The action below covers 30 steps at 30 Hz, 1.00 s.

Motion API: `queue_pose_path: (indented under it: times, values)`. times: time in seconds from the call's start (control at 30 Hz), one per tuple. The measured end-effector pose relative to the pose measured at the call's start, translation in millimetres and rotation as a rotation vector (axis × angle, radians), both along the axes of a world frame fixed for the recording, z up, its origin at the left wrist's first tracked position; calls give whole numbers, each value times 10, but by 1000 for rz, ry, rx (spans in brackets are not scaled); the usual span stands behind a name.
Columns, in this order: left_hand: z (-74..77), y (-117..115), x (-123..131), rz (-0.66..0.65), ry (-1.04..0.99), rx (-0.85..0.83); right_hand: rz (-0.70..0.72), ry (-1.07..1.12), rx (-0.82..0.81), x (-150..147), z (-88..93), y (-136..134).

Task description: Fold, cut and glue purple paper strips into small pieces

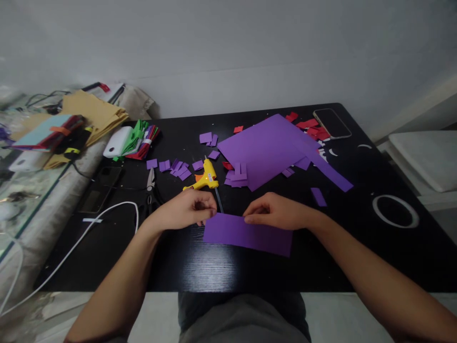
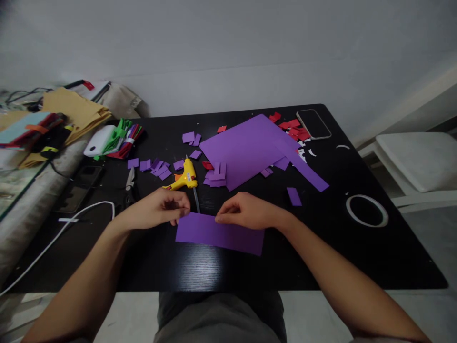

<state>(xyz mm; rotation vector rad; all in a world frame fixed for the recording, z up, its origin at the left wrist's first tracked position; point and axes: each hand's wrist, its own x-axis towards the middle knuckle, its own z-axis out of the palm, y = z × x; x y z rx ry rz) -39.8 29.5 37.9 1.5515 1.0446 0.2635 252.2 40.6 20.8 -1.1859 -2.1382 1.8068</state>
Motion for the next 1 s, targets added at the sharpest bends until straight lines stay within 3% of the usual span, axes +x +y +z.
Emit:
queue_pose_path:
  times: [0.17, 0.3, 0.47, 0.7, 0.77, 0.87, 1.0]
  values:
    - [-76, -96, 186, 47, -60, 4, -82, 50, 77, -210, 2, -177]
    - [-112, -109, 241, 30, -28, 194, -122, 50, 94, -226, -32, -201]
    - [-71, -31, 101, 14, -56, 266, -125, 89, 61, -185, -40, -155]
    - [22, 139, -242, 295, -84, 356, -140, 118, 46, 99, -36, 146]
    - [26, 159, -278, 343, -68, 381, -146, 129, -66, 195, -40, 220]
    - [13, 170, -281, 354, -54, 383, -154, 121, -166, 302, -42, 290]
    - [-33, 159, -216, 306, -68, 333, -139, 80, -70, 293, -26, 275]
